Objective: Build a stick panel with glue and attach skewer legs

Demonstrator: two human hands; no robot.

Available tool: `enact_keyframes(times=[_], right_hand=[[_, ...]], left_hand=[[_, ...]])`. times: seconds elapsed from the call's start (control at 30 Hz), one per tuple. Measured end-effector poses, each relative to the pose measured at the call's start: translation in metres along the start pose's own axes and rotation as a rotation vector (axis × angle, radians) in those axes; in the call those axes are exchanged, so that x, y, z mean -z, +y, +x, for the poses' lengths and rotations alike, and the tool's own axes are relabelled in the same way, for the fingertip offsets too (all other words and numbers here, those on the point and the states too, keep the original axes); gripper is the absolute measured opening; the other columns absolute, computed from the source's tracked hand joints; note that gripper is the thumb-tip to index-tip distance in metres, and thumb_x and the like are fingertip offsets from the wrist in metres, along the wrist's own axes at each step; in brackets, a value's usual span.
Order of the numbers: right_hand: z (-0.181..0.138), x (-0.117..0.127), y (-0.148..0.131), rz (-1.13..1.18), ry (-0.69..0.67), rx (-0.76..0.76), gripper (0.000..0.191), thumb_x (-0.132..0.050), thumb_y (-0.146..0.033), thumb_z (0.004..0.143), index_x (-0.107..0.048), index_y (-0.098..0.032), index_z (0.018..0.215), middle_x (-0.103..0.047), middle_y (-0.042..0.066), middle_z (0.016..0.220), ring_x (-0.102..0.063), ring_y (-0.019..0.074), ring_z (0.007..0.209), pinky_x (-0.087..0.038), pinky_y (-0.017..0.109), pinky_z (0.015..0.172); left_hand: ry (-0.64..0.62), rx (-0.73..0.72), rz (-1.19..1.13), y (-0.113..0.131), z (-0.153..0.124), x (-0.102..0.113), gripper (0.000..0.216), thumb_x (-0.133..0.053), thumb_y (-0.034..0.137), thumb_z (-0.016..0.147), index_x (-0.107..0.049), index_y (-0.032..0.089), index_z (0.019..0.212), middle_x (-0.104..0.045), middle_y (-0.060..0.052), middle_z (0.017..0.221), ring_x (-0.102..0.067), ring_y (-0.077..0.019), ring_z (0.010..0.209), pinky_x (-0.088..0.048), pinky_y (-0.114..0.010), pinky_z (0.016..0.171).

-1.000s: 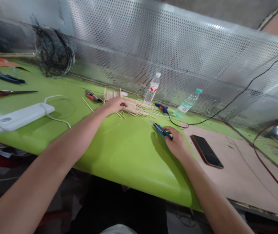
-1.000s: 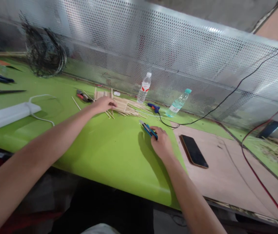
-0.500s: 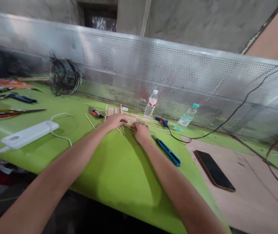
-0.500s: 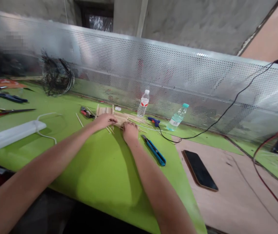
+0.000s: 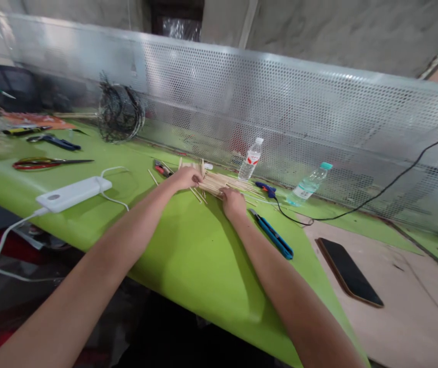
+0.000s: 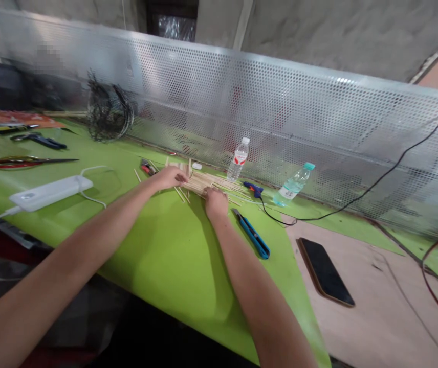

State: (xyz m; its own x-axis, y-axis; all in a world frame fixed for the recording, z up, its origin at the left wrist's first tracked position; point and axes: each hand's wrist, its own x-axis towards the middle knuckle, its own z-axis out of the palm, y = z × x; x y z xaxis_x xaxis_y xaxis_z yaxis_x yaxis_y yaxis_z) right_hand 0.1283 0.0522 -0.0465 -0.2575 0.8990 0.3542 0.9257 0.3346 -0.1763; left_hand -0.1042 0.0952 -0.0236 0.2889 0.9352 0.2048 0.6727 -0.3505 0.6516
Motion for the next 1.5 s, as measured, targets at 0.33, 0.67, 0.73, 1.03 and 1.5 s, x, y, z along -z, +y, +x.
enact_keyframes(times=[0.33,0.67,0.73,1.03,1.5], right_hand=[[0.001,-0.002,0.002,0.026,0.005,-0.034,0.041,-0.044,-0.016,0.098,-0.069,-0.024,0.129,-0.071,0.009,0.127,-0.061,0.0267,0.117,-0.043,0.037,0.101],[0.001,-0.004,0.007,0.083,0.035,-0.051,0.039,-0.047,-0.015,0.096,-0.072,-0.022,0.124,-0.073,0.009,0.125,-0.063,0.0269,0.115,-0.045,0.037,0.100],[0.002,-0.004,0.007,0.098,0.043,-0.048,0.037,-0.048,-0.016,0.095,-0.073,-0.022,0.123,-0.073,0.008,0.125,-0.063,0.0267,0.114,-0.045,0.037,0.099],[0.005,-0.008,0.009,0.151,0.083,-0.041,0.026,-0.056,-0.019,0.094,-0.073,-0.023,0.114,-0.076,0.005,0.114,-0.066,0.0224,0.102,-0.047,0.032,0.089],[0.008,-0.013,0.012,0.149,0.095,-0.036,0.019,-0.058,-0.022,0.093,-0.073,-0.024,0.105,-0.076,0.006,0.102,-0.066,0.0219,0.092,-0.046,0.031,0.082]], left_hand=[[0.015,0.013,-0.001,-0.002,-0.001,0.003,0.020,-0.074,0.011,0.085,-0.082,0.027,0.092,-0.078,-0.005,0.101,-0.072,-0.0168,0.089,-0.060,-0.039,0.088],[-0.011,0.009,0.000,0.004,-0.003,0.004,0.018,-0.072,0.017,0.089,-0.083,0.031,0.093,-0.076,-0.005,0.100,-0.071,-0.0177,0.092,-0.058,-0.041,0.088],[0.007,-0.010,0.000,0.002,-0.002,0.003,0.018,-0.072,0.017,0.088,-0.083,0.030,0.094,-0.076,-0.005,0.099,-0.071,-0.0175,0.091,-0.059,-0.041,0.088],[0.049,-0.033,-0.003,0.003,-0.002,0.002,0.012,-0.076,0.014,0.084,-0.081,0.025,0.084,-0.078,-0.002,0.097,-0.073,-0.0157,0.087,-0.060,-0.039,0.088],[0.000,-0.036,0.028,0.004,-0.003,0.004,0.016,-0.077,0.011,0.080,-0.082,0.022,0.091,-0.078,-0.006,0.099,-0.072,-0.0173,0.089,-0.059,-0.038,0.089]])
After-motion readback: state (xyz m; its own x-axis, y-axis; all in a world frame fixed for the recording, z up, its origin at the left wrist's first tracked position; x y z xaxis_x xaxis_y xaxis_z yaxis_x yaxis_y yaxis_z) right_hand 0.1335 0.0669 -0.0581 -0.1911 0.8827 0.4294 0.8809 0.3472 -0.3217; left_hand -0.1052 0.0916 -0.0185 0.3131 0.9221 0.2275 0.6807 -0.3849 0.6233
